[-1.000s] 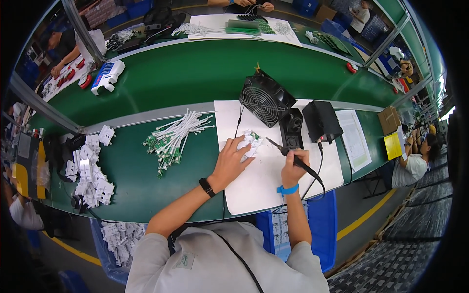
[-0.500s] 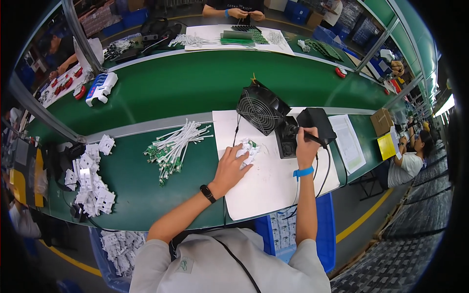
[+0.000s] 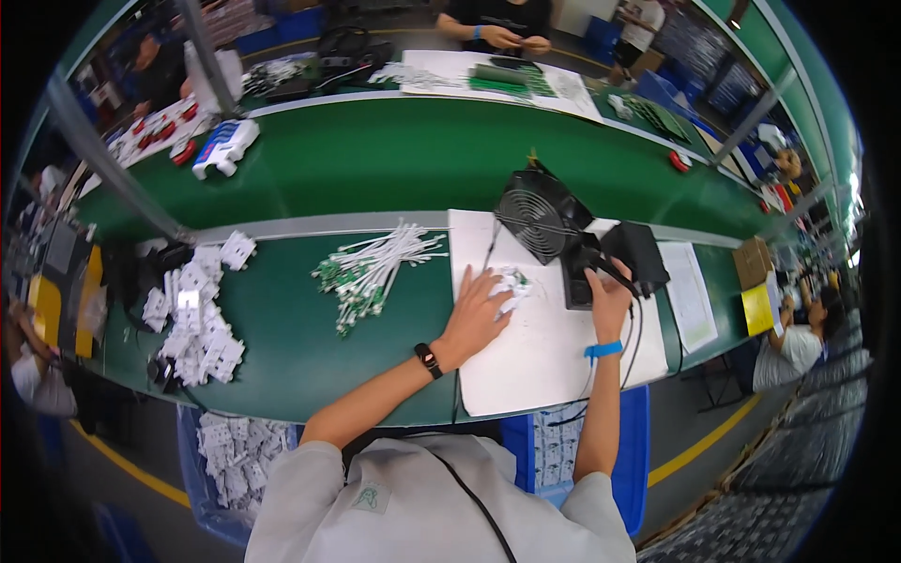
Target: Assembling LED light fixtures by fitting circuit boards into housings and soldering the wire connections.
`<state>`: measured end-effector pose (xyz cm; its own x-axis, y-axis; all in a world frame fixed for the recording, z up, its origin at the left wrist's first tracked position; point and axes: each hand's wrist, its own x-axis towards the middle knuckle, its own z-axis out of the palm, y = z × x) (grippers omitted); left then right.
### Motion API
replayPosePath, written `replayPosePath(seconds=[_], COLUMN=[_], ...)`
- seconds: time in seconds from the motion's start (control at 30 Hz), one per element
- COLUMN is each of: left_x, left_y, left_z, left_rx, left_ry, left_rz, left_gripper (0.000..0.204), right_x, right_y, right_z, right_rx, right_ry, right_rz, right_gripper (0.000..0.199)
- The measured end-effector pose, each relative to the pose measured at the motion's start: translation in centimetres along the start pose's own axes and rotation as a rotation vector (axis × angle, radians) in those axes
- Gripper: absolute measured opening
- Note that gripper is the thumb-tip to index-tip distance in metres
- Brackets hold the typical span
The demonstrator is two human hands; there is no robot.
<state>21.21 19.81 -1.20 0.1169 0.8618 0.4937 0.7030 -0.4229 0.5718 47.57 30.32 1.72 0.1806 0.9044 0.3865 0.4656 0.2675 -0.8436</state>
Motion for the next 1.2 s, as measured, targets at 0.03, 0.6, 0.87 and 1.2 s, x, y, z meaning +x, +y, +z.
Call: replayPosePath(seconds=[0.03, 0.6, 0.87, 1.2], left_x=[0.2, 6.1, 1.5, -3.7], left_y=[0.4, -12.8, -31.9, -24.4], left_z=[-0.5, -18.4, -24.2, -34.3], left_rx=[0.008, 0.277, 0.892, 0.826], left_ry=[0.005, 0.457, 0.578, -0.354], left_rz=[0.012, -0.287, -0.612, -1.061], left_gripper=[0.033, 0.062, 0.088, 0.074], right_x=[-0.6, -11.3, -13.0, -12.8], right_y=[-0.2, -4.9, -8.5, -18.4], right_z=[-0.2, -2.0, 1.4, 8.6], right_rx=[0.059, 0.116, 0.183, 0.148], right_ry=[-0.018, -0.176, -0.304, -0.840], right_rz=[-0.009, 0.104, 0.027, -0.247], right_gripper=[0.048, 0.055, 0.038, 0.020])
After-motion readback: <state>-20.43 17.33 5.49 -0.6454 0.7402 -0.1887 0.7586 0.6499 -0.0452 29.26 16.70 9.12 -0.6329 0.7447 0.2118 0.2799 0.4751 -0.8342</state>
